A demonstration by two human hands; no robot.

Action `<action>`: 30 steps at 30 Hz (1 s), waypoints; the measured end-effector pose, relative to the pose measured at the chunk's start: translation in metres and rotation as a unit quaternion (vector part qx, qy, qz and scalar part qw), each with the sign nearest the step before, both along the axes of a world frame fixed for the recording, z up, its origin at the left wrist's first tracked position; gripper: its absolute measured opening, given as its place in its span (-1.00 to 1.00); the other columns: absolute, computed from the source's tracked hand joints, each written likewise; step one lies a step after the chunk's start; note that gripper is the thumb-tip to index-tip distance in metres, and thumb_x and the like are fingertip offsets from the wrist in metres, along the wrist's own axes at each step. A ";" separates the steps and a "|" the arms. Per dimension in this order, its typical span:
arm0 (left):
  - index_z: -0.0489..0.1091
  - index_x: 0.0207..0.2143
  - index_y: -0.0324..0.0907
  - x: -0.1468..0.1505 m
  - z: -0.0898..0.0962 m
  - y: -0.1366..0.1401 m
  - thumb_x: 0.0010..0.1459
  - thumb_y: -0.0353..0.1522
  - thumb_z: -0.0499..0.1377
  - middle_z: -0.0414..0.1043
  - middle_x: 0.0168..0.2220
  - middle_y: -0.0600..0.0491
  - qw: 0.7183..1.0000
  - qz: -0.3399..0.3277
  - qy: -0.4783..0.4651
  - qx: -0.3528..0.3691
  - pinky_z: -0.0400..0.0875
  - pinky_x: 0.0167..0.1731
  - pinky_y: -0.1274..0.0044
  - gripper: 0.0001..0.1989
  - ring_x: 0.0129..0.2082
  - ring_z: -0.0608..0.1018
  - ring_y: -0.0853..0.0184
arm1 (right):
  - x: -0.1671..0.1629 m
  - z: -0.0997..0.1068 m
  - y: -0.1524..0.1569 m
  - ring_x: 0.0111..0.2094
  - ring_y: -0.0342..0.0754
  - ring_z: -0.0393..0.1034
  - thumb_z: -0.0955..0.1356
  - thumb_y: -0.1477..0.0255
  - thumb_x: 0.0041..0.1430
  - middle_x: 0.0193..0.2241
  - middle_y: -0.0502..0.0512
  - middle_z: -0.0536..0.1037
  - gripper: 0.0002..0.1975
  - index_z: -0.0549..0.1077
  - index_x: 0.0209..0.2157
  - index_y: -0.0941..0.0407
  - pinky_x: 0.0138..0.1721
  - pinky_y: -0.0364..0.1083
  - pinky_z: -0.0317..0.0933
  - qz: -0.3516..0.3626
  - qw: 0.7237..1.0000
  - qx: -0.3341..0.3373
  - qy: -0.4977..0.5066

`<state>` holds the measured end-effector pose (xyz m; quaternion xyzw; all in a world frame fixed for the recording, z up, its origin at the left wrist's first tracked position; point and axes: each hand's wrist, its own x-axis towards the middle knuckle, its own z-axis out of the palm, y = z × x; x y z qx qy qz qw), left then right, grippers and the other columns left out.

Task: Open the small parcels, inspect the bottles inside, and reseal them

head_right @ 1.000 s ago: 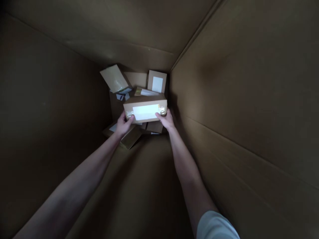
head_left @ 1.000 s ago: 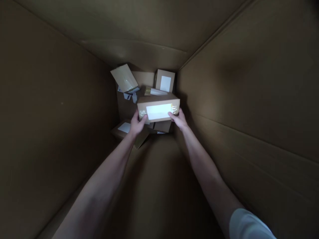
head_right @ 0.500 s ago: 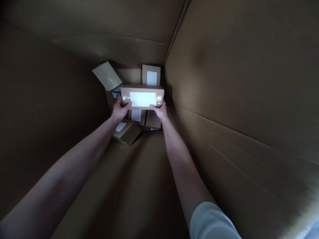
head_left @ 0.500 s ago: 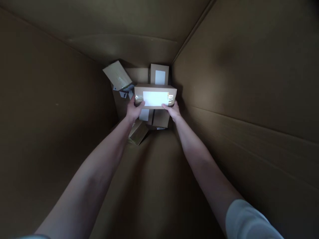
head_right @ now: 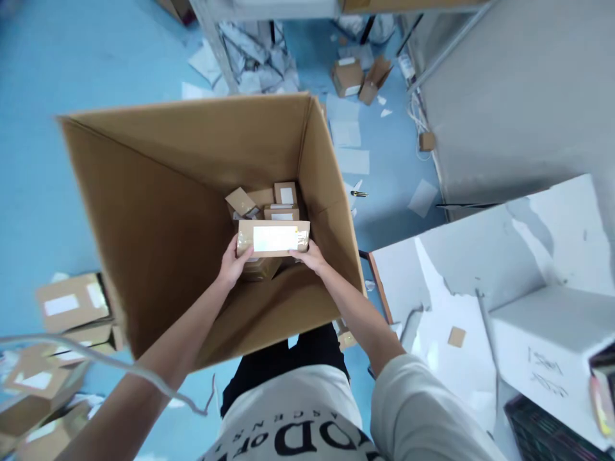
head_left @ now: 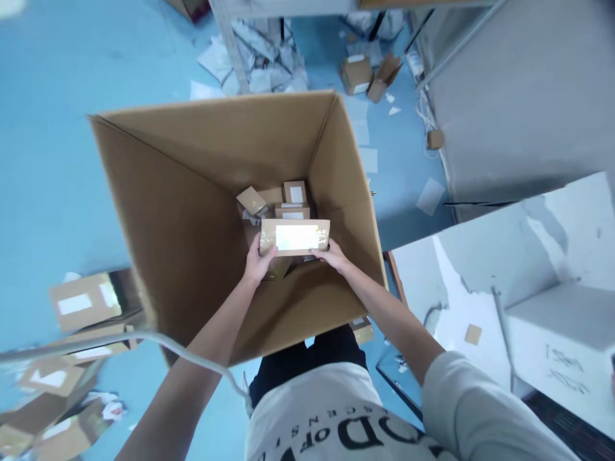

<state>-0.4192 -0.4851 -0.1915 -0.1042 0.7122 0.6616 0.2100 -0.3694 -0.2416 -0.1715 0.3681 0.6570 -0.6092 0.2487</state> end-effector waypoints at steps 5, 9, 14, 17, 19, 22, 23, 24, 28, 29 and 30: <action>0.08 0.29 -0.16 0.050 0.136 -0.044 -0.02 -0.05 0.30 0.13 0.29 -0.12 0.992 -0.060 0.102 0.045 0.08 0.27 0.26 -0.12 0.29 0.19 0.05 | 0.070 0.144 -0.017 -0.40 -0.16 0.43 0.42 0.11 0.00 0.01 0.14 0.48 -0.30 0.27 0.16 0.03 -0.36 -0.11 0.36 -0.047 0.986 -0.044 0.152; -0.04 0.34 -0.07 0.099 0.198 -0.060 0.01 0.00 0.24 0.04 0.34 -0.03 0.983 -0.101 0.138 0.067 0.08 0.28 0.37 -0.07 0.32 0.12 0.10 | 0.137 0.200 -0.037 -0.22 -0.02 0.42 0.35 -0.06 0.02 0.14 0.09 0.35 -0.23 0.21 0.24 -0.09 -0.29 -0.04 0.36 -0.096 0.962 -0.022 0.256; -0.10 0.35 0.02 0.133 0.217 -0.055 0.11 -0.04 0.17 -0.01 0.35 0.09 0.975 -0.160 0.148 0.026 0.05 0.30 0.34 -0.16 0.33 0.10 0.13 | 0.201 0.207 -0.058 -0.20 0.01 0.37 0.31 -0.13 0.01 0.05 0.15 0.34 -0.21 0.25 0.23 -0.09 -0.32 -0.04 0.34 -0.173 0.940 0.027 0.293; -0.03 0.33 0.09 0.133 0.222 -0.045 0.15 -0.10 0.16 0.04 0.33 0.15 0.967 -0.204 0.155 0.005 0.07 0.31 0.30 -0.26 0.32 0.12 0.12 | 0.224 0.204 -0.057 -0.38 -0.12 0.33 0.33 -0.13 -0.02 0.00 0.15 0.35 -0.20 0.26 0.22 -0.09 -0.39 -0.08 0.30 -0.218 0.927 0.015 0.305; 0.03 0.31 0.10 0.129 0.226 -0.034 0.15 -0.12 0.16 0.09 0.31 0.15 0.957 -0.246 0.152 -0.008 0.07 0.30 0.25 -0.30 0.31 0.15 0.11 | 0.237 0.203 -0.051 -0.40 -0.15 0.32 0.34 -0.11 -0.02 -0.01 0.13 0.36 -0.21 0.27 0.22 -0.09 -0.40 -0.10 0.27 -0.250 0.914 0.013 0.320; 0.09 0.29 0.09 0.126 0.232 -0.013 0.13 -0.10 0.18 0.14 0.29 0.15 0.942 -0.301 0.150 -0.004 0.10 0.29 0.23 -0.31 0.30 0.18 0.10 | 0.257 0.204 -0.041 -0.38 -0.15 0.30 0.35 -0.07 0.00 0.05 0.12 0.36 -0.21 0.24 0.23 -0.08 -0.37 -0.11 0.25 -0.297 0.891 0.025 0.342; 0.10 0.29 0.08 0.127 0.233 -0.005 0.12 -0.09 0.19 0.15 0.29 0.14 0.938 -0.310 0.152 0.000 0.12 0.29 0.24 -0.30 0.30 0.18 0.11 | 0.264 0.204 -0.039 -0.36 -0.14 0.30 0.36 -0.06 0.00 0.07 0.12 0.35 -0.21 0.23 0.24 -0.08 -0.35 -0.10 0.26 -0.309 0.885 0.031 0.347; 0.10 0.28 0.05 0.129 0.235 0.003 0.11 -0.08 0.20 0.16 0.28 0.13 0.936 -0.316 0.155 0.004 0.13 0.28 0.26 -0.30 0.30 0.19 0.11 | 0.271 0.204 -0.036 -0.35 -0.13 0.30 0.36 -0.04 0.00 0.09 0.13 0.35 -0.21 0.23 0.25 -0.07 -0.33 -0.10 0.26 -0.320 0.880 0.035 0.350; 0.11 0.29 -0.05 0.141 0.241 0.039 0.12 -0.07 0.19 0.16 0.29 0.07 0.928 -0.331 0.173 0.010 0.13 0.28 0.31 -0.27 0.29 0.19 0.11 | 0.298 0.204 -0.022 -0.34 -0.12 0.31 0.35 -0.03 0.02 0.08 0.12 0.36 -0.21 0.21 0.26 -0.08 -0.30 -0.07 0.29 -0.355 0.865 0.053 0.351; 0.10 0.29 -0.06 0.145 0.243 0.049 0.13 -0.07 0.18 0.16 0.29 0.07 0.924 -0.339 0.177 0.008 0.12 0.29 0.31 -0.28 0.30 0.18 0.11 | 0.305 0.203 -0.017 -0.35 -0.11 0.31 0.35 -0.03 0.02 0.08 0.12 0.37 -0.22 0.20 0.26 -0.08 -0.31 -0.07 0.30 -0.364 0.860 0.057 0.353; 0.10 0.30 -0.06 0.149 0.245 0.060 0.14 -0.06 0.16 0.15 0.29 0.07 0.920 -0.348 0.181 0.007 0.10 0.29 0.30 -0.28 0.31 0.16 0.12 | 0.312 0.203 -0.011 -0.35 -0.10 0.31 0.34 -0.04 0.03 0.07 0.13 0.37 -0.22 0.20 0.26 -0.08 -0.32 -0.06 0.30 -0.374 0.854 0.062 0.356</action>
